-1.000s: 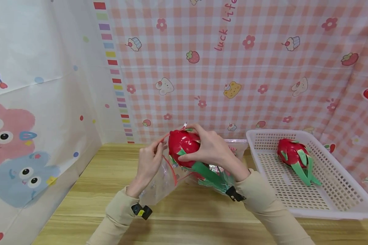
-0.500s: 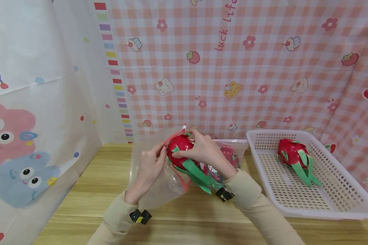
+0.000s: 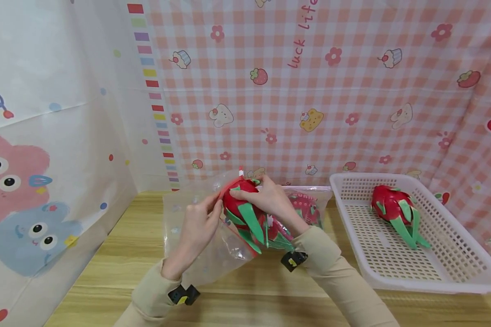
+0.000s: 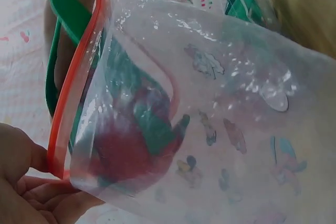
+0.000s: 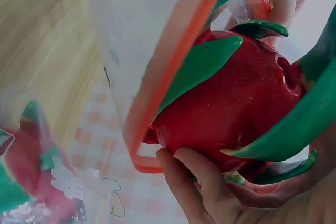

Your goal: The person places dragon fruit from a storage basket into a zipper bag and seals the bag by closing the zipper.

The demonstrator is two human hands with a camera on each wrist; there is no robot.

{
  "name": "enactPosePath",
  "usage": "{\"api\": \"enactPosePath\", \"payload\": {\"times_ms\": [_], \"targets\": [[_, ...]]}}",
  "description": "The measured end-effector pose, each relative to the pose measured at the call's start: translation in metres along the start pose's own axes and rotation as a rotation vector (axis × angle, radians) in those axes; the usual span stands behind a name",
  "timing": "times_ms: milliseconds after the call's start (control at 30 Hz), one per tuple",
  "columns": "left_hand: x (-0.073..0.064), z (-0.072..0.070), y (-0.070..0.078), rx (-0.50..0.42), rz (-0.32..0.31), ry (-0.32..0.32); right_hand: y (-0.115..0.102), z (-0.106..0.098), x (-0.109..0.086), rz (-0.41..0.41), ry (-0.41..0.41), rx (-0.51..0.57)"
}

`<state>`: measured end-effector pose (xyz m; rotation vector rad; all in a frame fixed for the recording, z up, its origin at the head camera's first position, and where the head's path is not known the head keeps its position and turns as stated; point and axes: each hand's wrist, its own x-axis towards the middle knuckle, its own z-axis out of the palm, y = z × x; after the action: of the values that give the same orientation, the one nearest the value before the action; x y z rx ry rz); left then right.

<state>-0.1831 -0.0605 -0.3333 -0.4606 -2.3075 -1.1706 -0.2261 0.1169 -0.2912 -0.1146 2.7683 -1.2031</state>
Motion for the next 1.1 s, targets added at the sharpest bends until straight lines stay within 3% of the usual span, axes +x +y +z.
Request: {"api": "enactPosePath", "payload": {"times_ms": [133, 533, 767, 967, 1100], "targets": [[-0.003, -0.003, 0.001, 0.029, 0.004, 0.013, 0.0, 0.008, -0.002, -0.024, 0.03, 0.005], [0.002, -0.006, 0.004, 0.082, 0.074, 0.154, 0.0, 0.039, -0.011, -0.181, 0.189, 0.012], [-0.004, -0.006, 0.007, 0.107, 0.065, 0.138, -0.001, 0.048, -0.009, -0.163, 0.254, 0.031], [-0.006, -0.008, 0.007, 0.029, 0.026, 0.145, 0.002, 0.054, -0.007, -0.146, 0.217, 0.05], [-0.003, -0.009, 0.003, -0.038, -0.014, 0.19, 0.013, 0.057, 0.0, -0.144, 0.077, 0.175]]}}
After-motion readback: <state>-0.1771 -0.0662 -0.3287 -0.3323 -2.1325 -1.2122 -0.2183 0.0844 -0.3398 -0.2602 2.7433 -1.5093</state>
